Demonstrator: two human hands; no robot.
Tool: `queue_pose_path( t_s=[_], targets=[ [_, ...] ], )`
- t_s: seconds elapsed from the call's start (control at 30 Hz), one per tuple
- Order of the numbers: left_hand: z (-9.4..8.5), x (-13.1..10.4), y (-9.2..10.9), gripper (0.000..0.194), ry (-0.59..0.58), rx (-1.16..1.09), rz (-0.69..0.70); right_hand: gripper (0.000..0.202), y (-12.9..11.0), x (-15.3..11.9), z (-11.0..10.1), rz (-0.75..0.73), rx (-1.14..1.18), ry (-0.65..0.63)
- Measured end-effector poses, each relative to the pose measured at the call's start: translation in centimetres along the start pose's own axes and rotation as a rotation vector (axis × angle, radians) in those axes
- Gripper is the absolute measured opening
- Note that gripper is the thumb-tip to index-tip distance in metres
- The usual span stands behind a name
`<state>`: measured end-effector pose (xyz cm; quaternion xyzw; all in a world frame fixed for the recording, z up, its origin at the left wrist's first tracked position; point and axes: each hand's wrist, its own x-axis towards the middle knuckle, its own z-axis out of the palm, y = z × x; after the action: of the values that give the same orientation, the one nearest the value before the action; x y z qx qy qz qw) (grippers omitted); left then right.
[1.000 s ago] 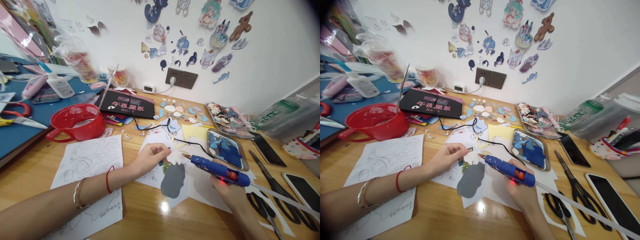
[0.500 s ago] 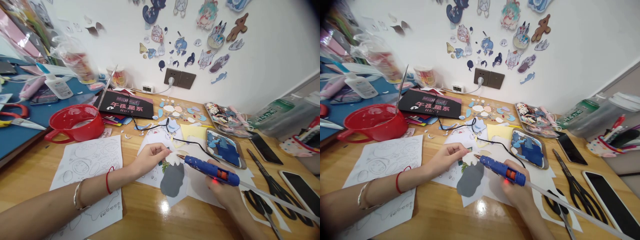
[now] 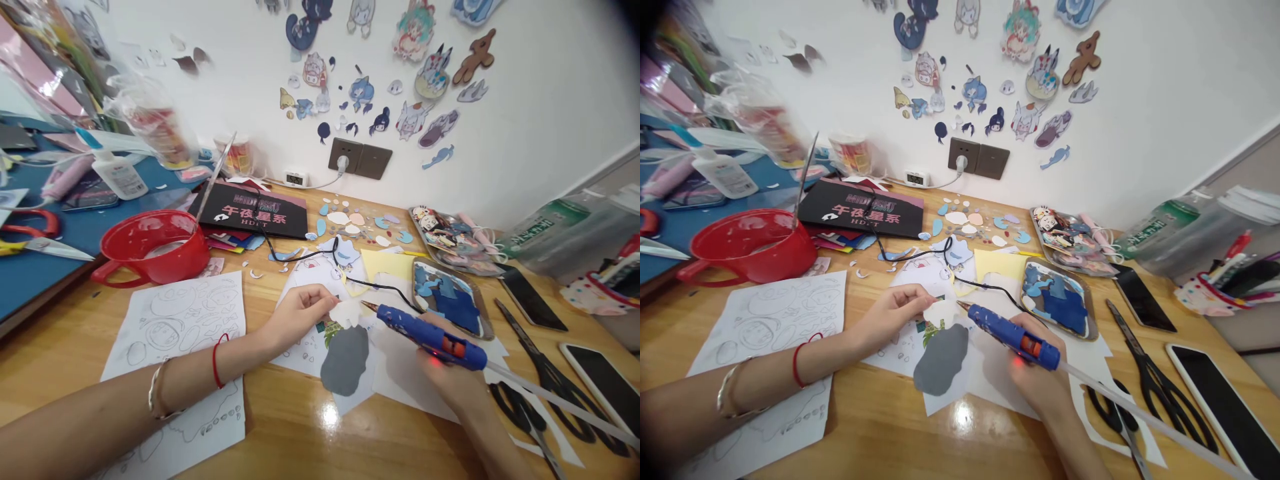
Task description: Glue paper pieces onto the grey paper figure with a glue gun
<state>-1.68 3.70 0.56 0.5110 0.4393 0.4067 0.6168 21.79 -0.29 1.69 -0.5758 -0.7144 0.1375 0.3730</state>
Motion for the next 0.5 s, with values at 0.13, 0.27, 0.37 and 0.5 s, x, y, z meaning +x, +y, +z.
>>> queue_pose_path(
  t_s=[0.13,0.27,0.37,0.5],
  targets=[
    [0.03,0.11,-0.19,0.026,0.004,-0.057,-0.019,0.015,0.20,0.17,-0.18,0.038,0.027,-0.030],
    [0.12,0.21,-0.33,0.032,-0.013,-0.119,-0.032,0.012,-0.06,0.05,-0.21,0.079,0.064,-0.070],
    [0.23,0.17,-0.30,0.035,-0.032,-0.154,-0.032,0.009,-0.03,-0.15,-0.13,0.142,0.109,-0.055],
    [0.29,0.05,-0.28,0.036,-0.023,-0.150,-0.030,0.008,0.17,-0.38,-0.01,0.183,0.130,-0.066]
  ],
)
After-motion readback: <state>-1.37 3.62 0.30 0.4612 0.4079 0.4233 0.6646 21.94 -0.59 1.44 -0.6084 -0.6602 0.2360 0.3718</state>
